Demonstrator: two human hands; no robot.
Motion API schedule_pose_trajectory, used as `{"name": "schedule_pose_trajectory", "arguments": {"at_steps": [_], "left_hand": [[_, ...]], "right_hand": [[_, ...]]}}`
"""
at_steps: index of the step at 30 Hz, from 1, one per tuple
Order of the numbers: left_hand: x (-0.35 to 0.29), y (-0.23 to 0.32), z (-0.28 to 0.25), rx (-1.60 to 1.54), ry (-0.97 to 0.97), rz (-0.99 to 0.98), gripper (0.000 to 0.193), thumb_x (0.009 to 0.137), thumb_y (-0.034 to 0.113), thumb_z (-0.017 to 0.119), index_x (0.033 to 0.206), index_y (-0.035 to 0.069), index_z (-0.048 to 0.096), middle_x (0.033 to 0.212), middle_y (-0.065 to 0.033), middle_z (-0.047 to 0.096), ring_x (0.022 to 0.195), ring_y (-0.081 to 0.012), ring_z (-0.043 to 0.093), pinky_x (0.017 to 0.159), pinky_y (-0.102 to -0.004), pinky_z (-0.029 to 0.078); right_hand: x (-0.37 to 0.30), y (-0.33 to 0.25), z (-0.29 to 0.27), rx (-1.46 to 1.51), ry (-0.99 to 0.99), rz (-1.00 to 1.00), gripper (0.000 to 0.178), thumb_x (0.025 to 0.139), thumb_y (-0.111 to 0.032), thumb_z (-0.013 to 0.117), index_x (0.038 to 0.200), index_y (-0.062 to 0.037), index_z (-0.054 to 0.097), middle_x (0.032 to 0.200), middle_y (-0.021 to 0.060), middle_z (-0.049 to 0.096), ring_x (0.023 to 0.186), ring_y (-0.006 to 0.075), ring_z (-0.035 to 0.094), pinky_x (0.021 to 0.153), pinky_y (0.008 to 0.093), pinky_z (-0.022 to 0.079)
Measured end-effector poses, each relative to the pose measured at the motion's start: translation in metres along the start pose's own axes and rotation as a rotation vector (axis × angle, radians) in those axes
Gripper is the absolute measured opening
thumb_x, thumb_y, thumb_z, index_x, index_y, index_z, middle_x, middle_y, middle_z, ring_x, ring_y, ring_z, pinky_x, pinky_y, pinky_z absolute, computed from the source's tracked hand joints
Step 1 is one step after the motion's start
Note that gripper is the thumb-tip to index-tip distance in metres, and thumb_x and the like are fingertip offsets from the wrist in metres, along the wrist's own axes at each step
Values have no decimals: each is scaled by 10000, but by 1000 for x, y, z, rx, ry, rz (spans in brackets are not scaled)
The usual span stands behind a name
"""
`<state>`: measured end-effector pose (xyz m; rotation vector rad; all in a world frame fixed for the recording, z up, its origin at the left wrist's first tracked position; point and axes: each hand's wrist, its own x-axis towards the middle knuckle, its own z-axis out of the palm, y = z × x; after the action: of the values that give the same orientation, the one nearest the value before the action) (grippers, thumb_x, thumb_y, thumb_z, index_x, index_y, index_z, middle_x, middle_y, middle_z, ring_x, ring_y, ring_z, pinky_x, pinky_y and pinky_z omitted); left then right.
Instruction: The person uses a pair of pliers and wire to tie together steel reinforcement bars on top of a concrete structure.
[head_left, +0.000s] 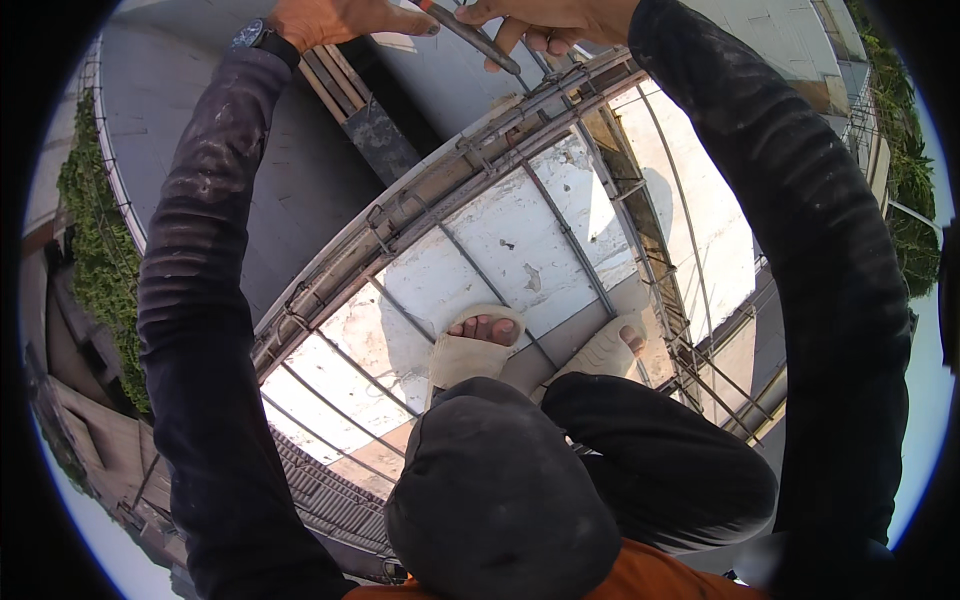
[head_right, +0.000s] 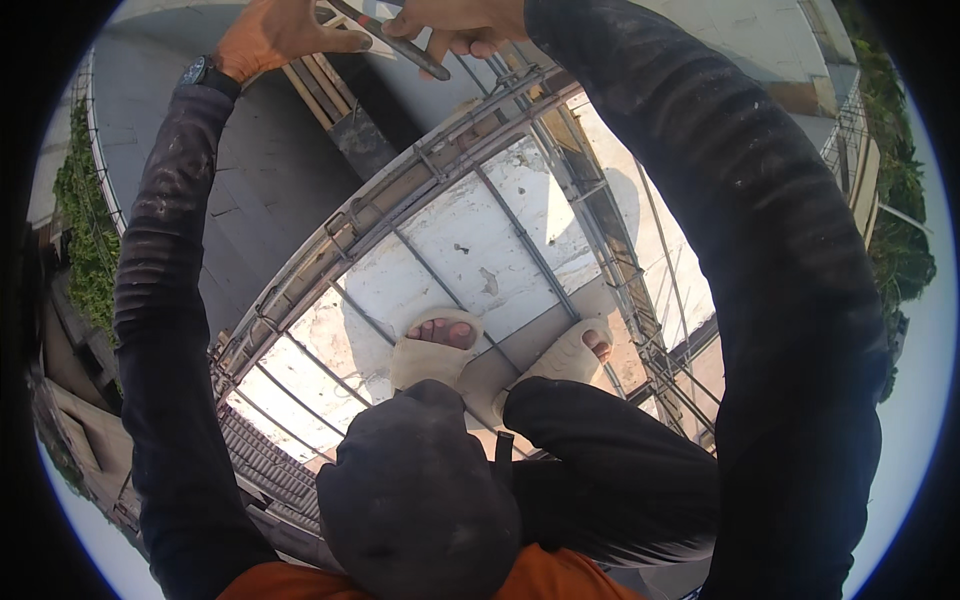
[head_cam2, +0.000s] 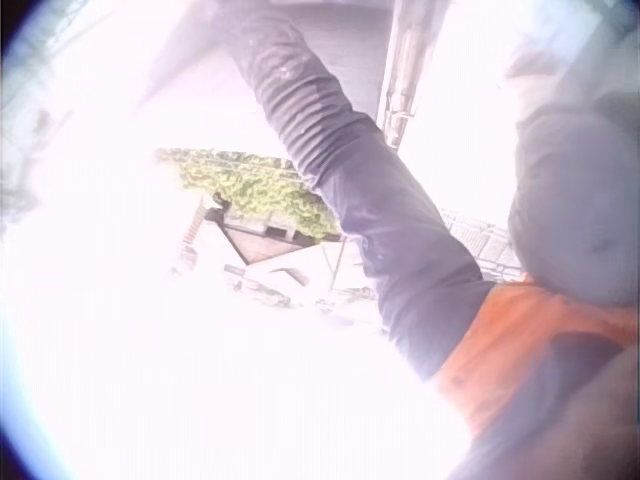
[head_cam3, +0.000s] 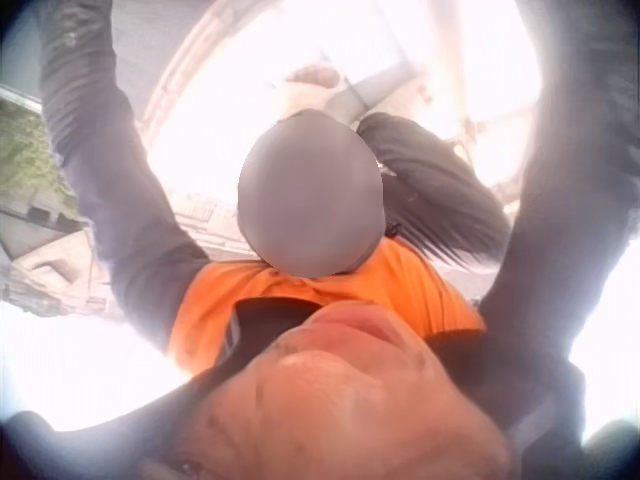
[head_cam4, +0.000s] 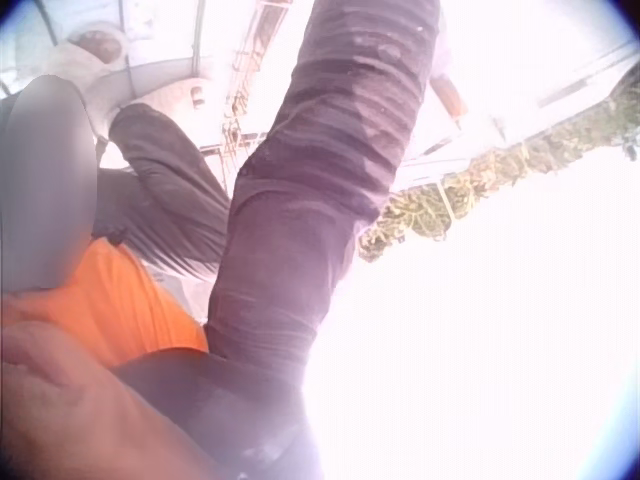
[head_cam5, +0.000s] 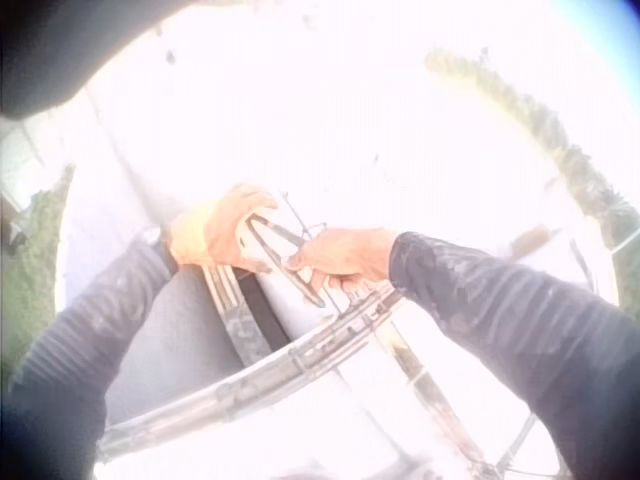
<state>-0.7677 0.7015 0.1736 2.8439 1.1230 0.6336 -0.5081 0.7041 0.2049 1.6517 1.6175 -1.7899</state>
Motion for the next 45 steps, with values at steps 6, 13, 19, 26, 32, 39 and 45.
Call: {"name": "schedule_pose_trajectory", "arguments": {"at_steps": [6, 13, 19, 26, 32, 39, 45], "left_hand": [[-156, 18, 34, -419, 16, -797, 463, 1052, 388, 694, 1400, 84, 674, 1343, -116, 728, 1288, -246, 666, 1129, -390, 491], [-183, 96, 61, -1031, -227, -839, 633, 1108, 552, 526, 1511, 68, 588, 1468, -145, 654, 1439, -285, 564, 1195, -424, 443], [-59, 168, 50, -1620, -129, -427, 1082, 1035, 847, 259, 1699, -6, 231, 1738, -205, 318, 1618, -342, 292, 1320, -466, 246], [-5, 182, 40, -1222, -675, -372, 908, 1091, 713, 412, 1639, -12, 411, 1678, -200, 446, 1558, -331, 412, 1305, -445, 259], [-88, 135, 135, -702, -824, -649, 727, 1089, 492, 583, 1564, -50, 487, 1510, -226, 618, 1385, -292, 601, 1173, -384, 435], [-99, 155, 145, -1060, -493, -971, 574, 1087, 430, 615, 1471, 5, 589, 1193, -113, 698, 1048, -187, 683, 848, -337, 571], [-98, 168, 156, -1063, -420, -963, 383, 1105, 368, 600, 1218, 11, 679, 969, -38, 670, 894, -131, 647, 700, -321, 541]], "right_hand": [[-20, 73, 38, 145, -122, -335, 678, 1130, -389, 498, 1681, -39, 315, 1515, 348, 549, 1052, 331, 786, 724, 360, 706], [-117, 99, 29, 24, -170, -279, 680, 1094, -557, 557, 1548, -51, 566, 1258, 192, 762, 698, 87, 623, 517, 257, 546], [-169, 137, 54, -201, 272, -376, 699, 1088, -617, 506, 1580, -123, 556, 1288, 170, 737, 873, 180, 718, 764, 332, 631], [-233, 179, 81, 371, 240, -152, 641, 1148, -463, 506, 1676, -121, 381, 922, 71, 721, 723, 152, 695, 723, 310, 611], [-251, 279, 130, -159, 213, 119, 622, 1105, -433, 577, 1671, -239, 406, 1124, 216, 717, 1062, 344, 733, 956, 489, 541], [-219, 350, 231, -500, 382, -181, 797, 930, -266, 795, 1647, -248, 448, 1146, 138, 567, 1062, 330, 597, 910, 482, 507], [-214, 358, 253, -600, 403, -208, 774, 906, -218, 788, 1608, -147, 470, 1232, 141, 589, 1151, 331, 587, 939, 478, 493]]}}
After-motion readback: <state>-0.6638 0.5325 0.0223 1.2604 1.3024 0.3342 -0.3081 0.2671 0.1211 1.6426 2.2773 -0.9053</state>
